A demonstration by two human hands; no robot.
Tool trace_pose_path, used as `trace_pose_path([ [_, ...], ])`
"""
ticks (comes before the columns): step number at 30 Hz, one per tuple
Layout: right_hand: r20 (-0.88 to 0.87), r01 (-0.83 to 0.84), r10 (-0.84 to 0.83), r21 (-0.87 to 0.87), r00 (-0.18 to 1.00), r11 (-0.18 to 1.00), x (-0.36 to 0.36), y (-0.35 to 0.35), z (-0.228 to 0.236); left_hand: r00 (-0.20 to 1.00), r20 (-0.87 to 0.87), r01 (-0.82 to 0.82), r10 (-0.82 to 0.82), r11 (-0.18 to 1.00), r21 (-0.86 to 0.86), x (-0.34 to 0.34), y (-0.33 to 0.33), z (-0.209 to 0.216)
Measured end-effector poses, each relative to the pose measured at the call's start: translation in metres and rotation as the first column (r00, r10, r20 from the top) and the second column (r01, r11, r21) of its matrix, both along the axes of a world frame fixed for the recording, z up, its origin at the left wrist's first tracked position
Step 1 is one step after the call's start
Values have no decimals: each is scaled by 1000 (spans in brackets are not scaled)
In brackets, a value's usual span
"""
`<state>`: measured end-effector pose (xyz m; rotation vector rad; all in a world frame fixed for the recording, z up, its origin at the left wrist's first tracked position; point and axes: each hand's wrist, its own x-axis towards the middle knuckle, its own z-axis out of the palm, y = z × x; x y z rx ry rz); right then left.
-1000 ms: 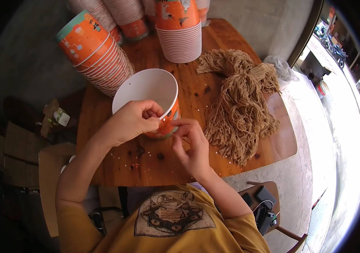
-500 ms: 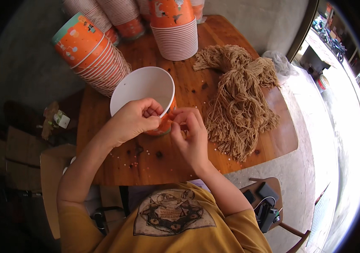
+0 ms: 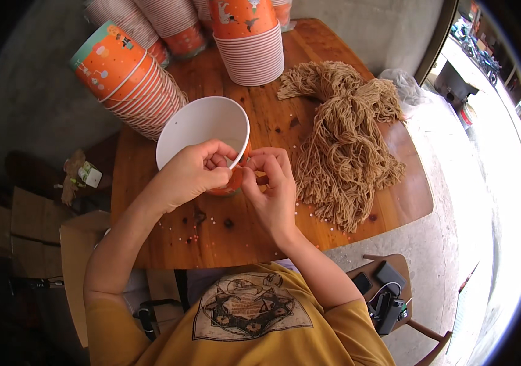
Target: Threading and tying loops of string onto paper cups for packaging or display.
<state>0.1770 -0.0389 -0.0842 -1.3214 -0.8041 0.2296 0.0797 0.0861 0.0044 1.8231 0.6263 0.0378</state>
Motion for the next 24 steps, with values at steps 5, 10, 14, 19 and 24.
trace_pose_path([
  [5, 5, 7, -7, 11, 1000, 1000, -1, 3, 0, 1000, -2, -9, 9, 1000, -10, 1, 0, 0],
  [10, 20, 20, -20, 22, 1000, 1000, -2, 5, 0, 1000, 17, 16, -16, 1000, -7, 0, 1, -1],
  [14, 90, 36, -37, 20, 995, 999, -2, 6, 0, 998, 56, 33, -36, 998, 48, 0, 3, 0],
  [19, 111, 54, -53, -7, 992, 999, -4, 7, 4, 995, -5, 102, -102, 993, 53, 2, 12, -6],
  [24, 178, -14, 45, -175, 983, 984, 7, 3, 5, 984, 37, 135, -174, 865, 484, 5, 11, -12],
])
